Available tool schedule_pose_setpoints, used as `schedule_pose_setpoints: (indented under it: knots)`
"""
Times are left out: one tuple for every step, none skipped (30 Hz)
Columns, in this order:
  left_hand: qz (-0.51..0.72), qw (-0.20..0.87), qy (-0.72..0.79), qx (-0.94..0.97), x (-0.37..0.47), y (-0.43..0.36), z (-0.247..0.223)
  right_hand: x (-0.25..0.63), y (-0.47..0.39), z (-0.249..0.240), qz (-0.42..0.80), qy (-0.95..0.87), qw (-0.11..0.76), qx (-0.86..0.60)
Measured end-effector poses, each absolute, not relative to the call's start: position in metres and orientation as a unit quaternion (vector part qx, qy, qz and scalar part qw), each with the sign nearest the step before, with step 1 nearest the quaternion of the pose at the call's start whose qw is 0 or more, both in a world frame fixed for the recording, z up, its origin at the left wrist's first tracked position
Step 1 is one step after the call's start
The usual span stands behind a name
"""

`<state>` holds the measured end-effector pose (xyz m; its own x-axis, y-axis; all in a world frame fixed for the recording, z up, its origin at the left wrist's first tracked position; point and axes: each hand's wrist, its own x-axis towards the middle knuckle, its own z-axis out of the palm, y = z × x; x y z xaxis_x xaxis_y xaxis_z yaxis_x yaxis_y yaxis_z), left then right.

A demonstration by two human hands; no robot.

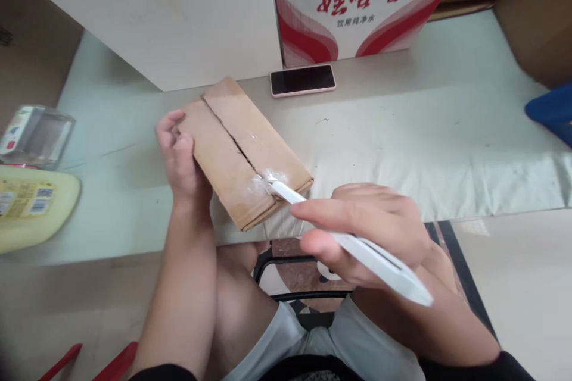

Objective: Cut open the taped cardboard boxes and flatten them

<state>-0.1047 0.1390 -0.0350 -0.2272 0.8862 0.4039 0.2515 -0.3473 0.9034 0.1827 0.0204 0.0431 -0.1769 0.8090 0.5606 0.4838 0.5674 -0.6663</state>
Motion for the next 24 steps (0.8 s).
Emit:
schedule_pose_setpoints:
  knots:
    - [0.598, 0.263, 0.504, 0.565, -0.105, 0.139, -0.035, 0.180, 0.021, 0.048, 0.158, -0.750, 0.482, -0.425]
    - [0.597, 0.260, 0.504, 0.568, -0.105, 0.140, -0.036, 0.177, 0.022, 0.053, 0.147, -0.749, 0.486, -0.426]
    - [0.596, 0.257, 0.503, 0.571, -0.105, 0.140, -0.036, 0.175, 0.022, 0.056, 0.139, -0.745, 0.487, -0.435]
    - [0.594, 0.255, 0.504, 0.573, -0.106, 0.140, -0.036, 0.174, 0.022, 0.059, 0.136, -0.739, 0.481, -0.451]
    - [0.593, 0.252, 0.506, 0.574, -0.106, 0.141, -0.037, 0.173, 0.022, 0.061, 0.134, -0.736, 0.473, -0.465]
    - [0.591, 0.251, 0.508, 0.574, -0.106, 0.141, -0.037, 0.172, 0.022, 0.061, 0.135, -0.736, 0.465, -0.473]
    - [0.591, 0.249, 0.511, 0.572, -0.106, 0.141, -0.037, 0.171, 0.021, 0.062, 0.133, -0.736, 0.462, -0.476]
    - [0.591, 0.248, 0.513, 0.571, -0.106, 0.141, -0.037, 0.169, 0.021, 0.061, 0.131, -0.737, 0.463, -0.475]
    - [0.592, 0.247, 0.514, 0.570, -0.106, 0.141, -0.037, 0.168, 0.022, 0.061, 0.129, -0.737, 0.470, -0.469]
    - [0.593, 0.246, 0.514, 0.569, -0.106, 0.141, -0.037, 0.165, 0.022, 0.061, 0.128, -0.737, 0.476, -0.462]
    - [0.595, 0.247, 0.512, 0.569, -0.106, 0.140, -0.037, 0.163, 0.023, 0.061, 0.126, -0.737, 0.481, -0.457]
    - [0.598, 0.247, 0.508, 0.568, -0.106, 0.140, -0.037, 0.161, 0.023, 0.062, 0.125, -0.741, 0.481, -0.452]
    - [0.600, 0.249, 0.506, 0.568, -0.106, 0.140, -0.037, 0.159, 0.024, 0.063, 0.124, -0.748, 0.477, -0.445]
    - [0.600, 0.250, 0.504, 0.568, -0.106, 0.140, -0.037, 0.158, 0.025, 0.064, 0.123, -0.757, 0.467, -0.439]
    - [0.600, 0.251, 0.504, 0.569, -0.106, 0.140, -0.037, 0.157, 0.025, 0.066, 0.118, -0.766, 0.459, -0.434]
    - [0.598, 0.251, 0.505, 0.570, -0.106, 0.140, -0.037, 0.156, 0.026, 0.067, 0.113, -0.775, 0.449, -0.430]
    - [0.595, 0.251, 0.506, 0.571, -0.106, 0.140, -0.037, 0.155, 0.026, 0.068, 0.110, -0.782, 0.441, -0.426]
    - [0.593, 0.252, 0.508, 0.572, -0.106, 0.140, -0.037, 0.154, 0.026, 0.068, 0.110, -0.789, 0.431, -0.424]
    - [0.593, 0.251, 0.508, 0.572, -0.106, 0.140, -0.037, 0.154, 0.026, 0.067, 0.111, -0.794, 0.423, -0.422]
    - [0.596, 0.251, 0.506, 0.571, -0.106, 0.140, -0.037, 0.153, 0.026, 0.066, 0.110, -0.794, 0.423, -0.422]
    - [0.600, 0.252, 0.502, 0.570, -0.106, 0.140, -0.037, 0.151, 0.025, 0.065, 0.109, -0.789, 0.431, -0.424]
    - [0.604, 0.254, 0.497, 0.569, -0.105, 0.140, -0.037, 0.150, 0.024, 0.063, 0.106, -0.781, 0.442, -0.429]
    - [0.606, 0.256, 0.493, 0.569, -0.105, 0.140, -0.037, 0.149, 0.022, 0.061, 0.100, -0.774, 0.452, -0.433]
    - [0.606, 0.259, 0.489, 0.571, -0.105, 0.140, -0.037, 0.148, 0.020, 0.060, 0.092, -0.768, 0.457, -0.438]
